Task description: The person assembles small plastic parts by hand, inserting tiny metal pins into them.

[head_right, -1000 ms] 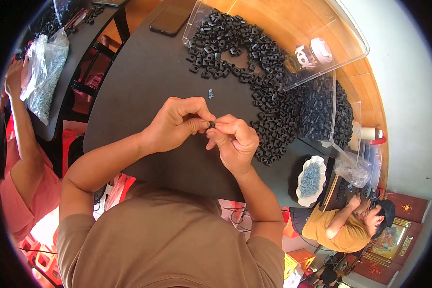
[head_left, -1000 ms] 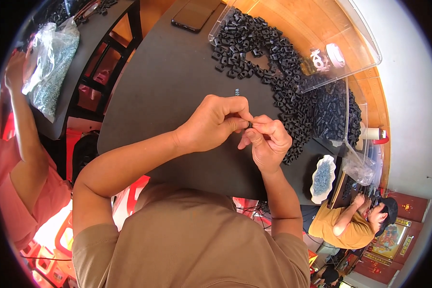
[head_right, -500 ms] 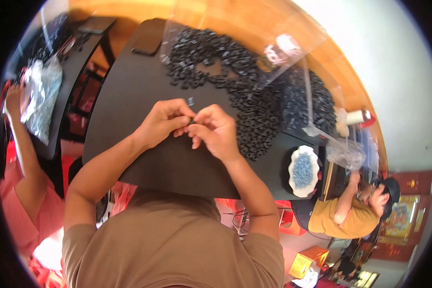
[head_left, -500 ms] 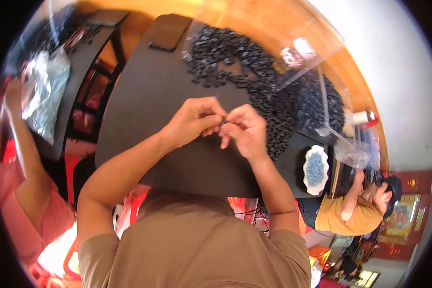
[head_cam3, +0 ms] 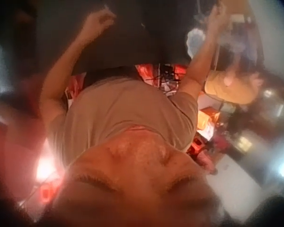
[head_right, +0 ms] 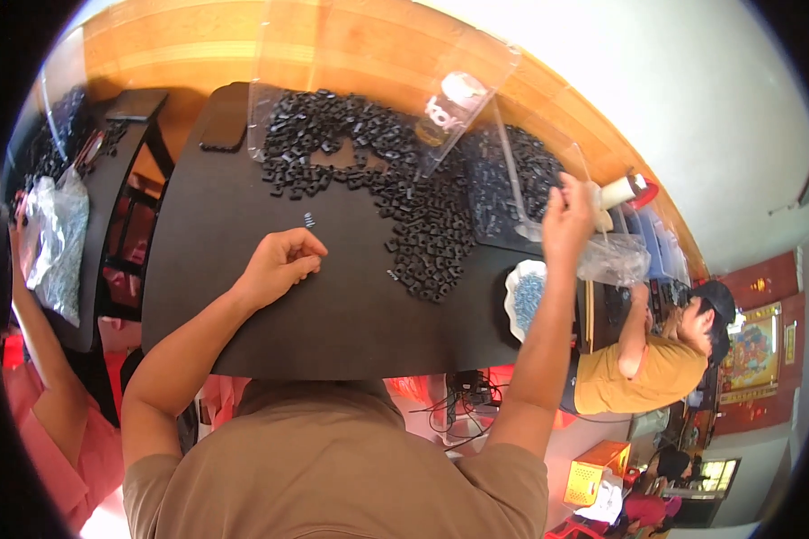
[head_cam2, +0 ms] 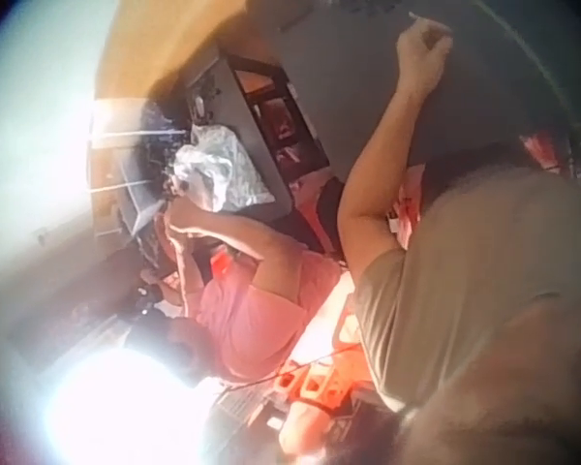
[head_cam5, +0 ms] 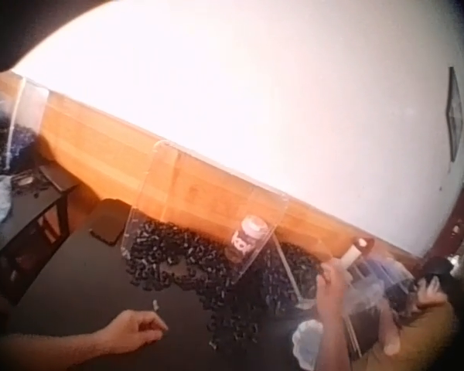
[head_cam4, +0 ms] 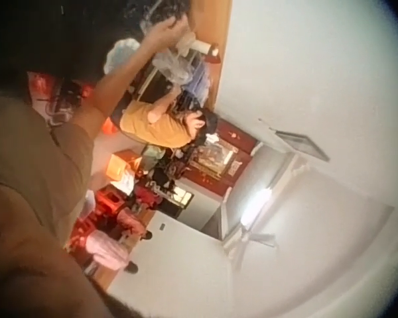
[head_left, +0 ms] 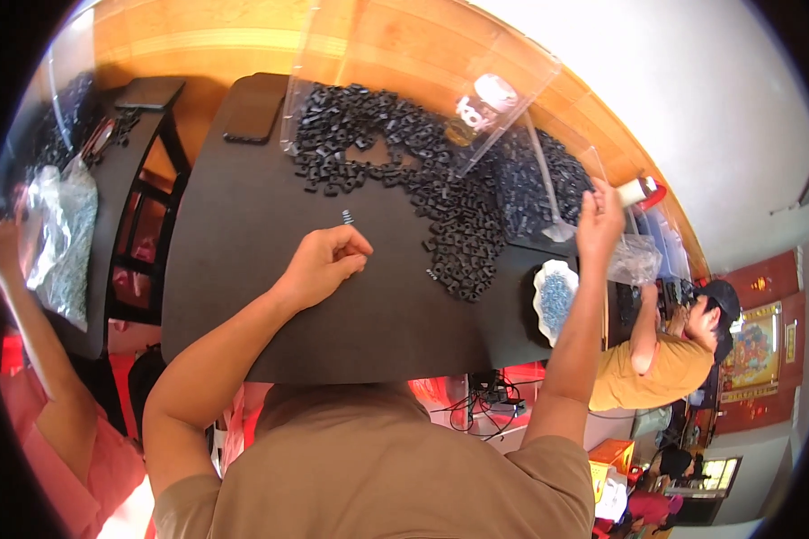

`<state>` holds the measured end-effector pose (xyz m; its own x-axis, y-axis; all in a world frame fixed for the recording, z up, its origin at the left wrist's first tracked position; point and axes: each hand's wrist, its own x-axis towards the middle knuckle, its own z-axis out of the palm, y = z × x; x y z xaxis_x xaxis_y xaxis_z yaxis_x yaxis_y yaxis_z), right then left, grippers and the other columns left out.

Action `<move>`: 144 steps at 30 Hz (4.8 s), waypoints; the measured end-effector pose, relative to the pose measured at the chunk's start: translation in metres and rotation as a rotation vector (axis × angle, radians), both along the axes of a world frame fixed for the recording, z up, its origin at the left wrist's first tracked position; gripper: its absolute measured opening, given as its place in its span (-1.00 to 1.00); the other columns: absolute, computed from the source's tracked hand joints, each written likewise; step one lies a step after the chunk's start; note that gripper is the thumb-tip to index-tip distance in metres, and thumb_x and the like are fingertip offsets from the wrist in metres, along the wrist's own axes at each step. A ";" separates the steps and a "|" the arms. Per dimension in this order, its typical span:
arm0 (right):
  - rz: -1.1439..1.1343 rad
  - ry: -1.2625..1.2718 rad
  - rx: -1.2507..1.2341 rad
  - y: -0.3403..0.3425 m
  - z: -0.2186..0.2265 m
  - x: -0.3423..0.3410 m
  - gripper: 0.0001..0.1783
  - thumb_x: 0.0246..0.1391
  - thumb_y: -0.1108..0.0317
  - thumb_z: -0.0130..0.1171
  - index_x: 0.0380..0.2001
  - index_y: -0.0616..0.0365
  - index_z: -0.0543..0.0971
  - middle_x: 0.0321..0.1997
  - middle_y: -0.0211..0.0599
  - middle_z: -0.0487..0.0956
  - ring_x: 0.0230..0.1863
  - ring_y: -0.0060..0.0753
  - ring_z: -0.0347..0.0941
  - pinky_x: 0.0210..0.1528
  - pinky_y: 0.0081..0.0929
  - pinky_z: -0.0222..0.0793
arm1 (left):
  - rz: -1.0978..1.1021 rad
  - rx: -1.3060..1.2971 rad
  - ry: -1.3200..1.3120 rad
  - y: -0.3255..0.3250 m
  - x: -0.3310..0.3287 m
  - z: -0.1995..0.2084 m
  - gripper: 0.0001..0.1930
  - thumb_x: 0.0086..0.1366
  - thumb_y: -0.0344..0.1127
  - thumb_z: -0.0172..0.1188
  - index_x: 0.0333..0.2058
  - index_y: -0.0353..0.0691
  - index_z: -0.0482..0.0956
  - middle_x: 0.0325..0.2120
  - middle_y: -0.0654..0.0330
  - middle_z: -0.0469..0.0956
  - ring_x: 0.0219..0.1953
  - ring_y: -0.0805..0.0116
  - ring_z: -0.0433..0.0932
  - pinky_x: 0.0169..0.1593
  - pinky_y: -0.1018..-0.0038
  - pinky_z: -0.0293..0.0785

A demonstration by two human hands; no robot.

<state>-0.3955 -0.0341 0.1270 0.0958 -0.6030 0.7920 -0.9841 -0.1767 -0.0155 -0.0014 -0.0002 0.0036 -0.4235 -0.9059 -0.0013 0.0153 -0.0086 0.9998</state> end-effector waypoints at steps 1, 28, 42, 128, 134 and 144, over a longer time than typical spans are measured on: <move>-0.086 0.038 0.004 0.000 0.004 -0.002 -0.72 -0.02 0.51 0.11 -0.16 0.19 0.50 -0.34 -0.23 0.46 -0.36 -0.24 0.42 -0.35 -0.51 0.37 | -0.002 -0.003 -0.006 -0.001 0.000 0.000 -0.90 0.13 -0.53 0.10 -0.34 -0.34 0.49 -0.56 0.30 0.49 -0.51 0.62 0.41 -0.42 0.63 0.36; 0.584 -0.057 0.548 -0.058 -0.122 0.225 -0.88 -0.10 0.39 0.17 -0.52 0.18 0.45 -0.45 -0.20 0.48 -0.40 -0.08 0.45 -0.36 -0.27 0.39 | 0.164 -0.216 -0.130 0.001 -0.002 -0.007 -0.89 0.06 -0.54 0.18 -0.38 -0.34 0.50 -0.54 0.17 0.49 -0.52 0.44 0.47 -0.39 0.54 0.41; 0.777 -0.583 0.865 -0.024 -0.111 0.226 -0.80 -0.09 0.47 0.24 -0.33 0.22 0.52 -0.50 -0.35 0.50 -0.51 -0.51 0.47 -0.48 -0.52 0.40 | 0.415 -0.004 0.125 -0.022 0.015 -0.005 -0.86 0.20 -0.50 0.12 -0.24 -0.27 0.51 -0.50 0.34 0.49 -0.45 0.62 0.40 -0.36 0.69 0.36; 0.949 -1.159 1.017 -0.011 -0.086 0.216 -0.90 0.08 0.46 0.12 -0.37 0.26 0.45 -0.54 -0.37 0.45 -0.66 -0.71 0.31 -0.67 -0.78 0.22 | 0.154 0.156 0.378 -0.016 0.011 -0.005 -0.92 0.28 -0.44 0.04 -0.29 -0.24 0.50 -0.51 0.35 0.46 -0.49 0.65 0.35 -0.39 0.69 0.32; 1.106 -1.525 1.040 0.014 -0.096 0.219 -0.87 0.03 0.52 0.17 -0.43 0.26 0.41 -0.52 -0.25 0.47 -0.66 -0.60 0.35 -0.72 -0.68 0.29 | 0.082 0.174 0.493 -0.008 0.006 -0.003 -0.93 0.28 -0.43 0.04 -0.29 -0.23 0.48 -0.50 0.33 0.46 -0.48 0.64 0.38 -0.40 0.68 0.34; 1.207 -1.612 1.026 0.020 -0.107 0.222 -0.87 0.04 0.53 0.16 -0.46 0.25 0.39 -0.52 -0.22 0.45 -0.65 -0.57 0.35 -0.72 -0.65 0.31 | -0.029 0.150 0.575 -0.004 0.004 -0.003 -0.93 0.29 -0.40 0.06 -0.31 -0.25 0.48 -0.49 0.35 0.45 -0.46 0.64 0.41 -0.38 0.67 0.35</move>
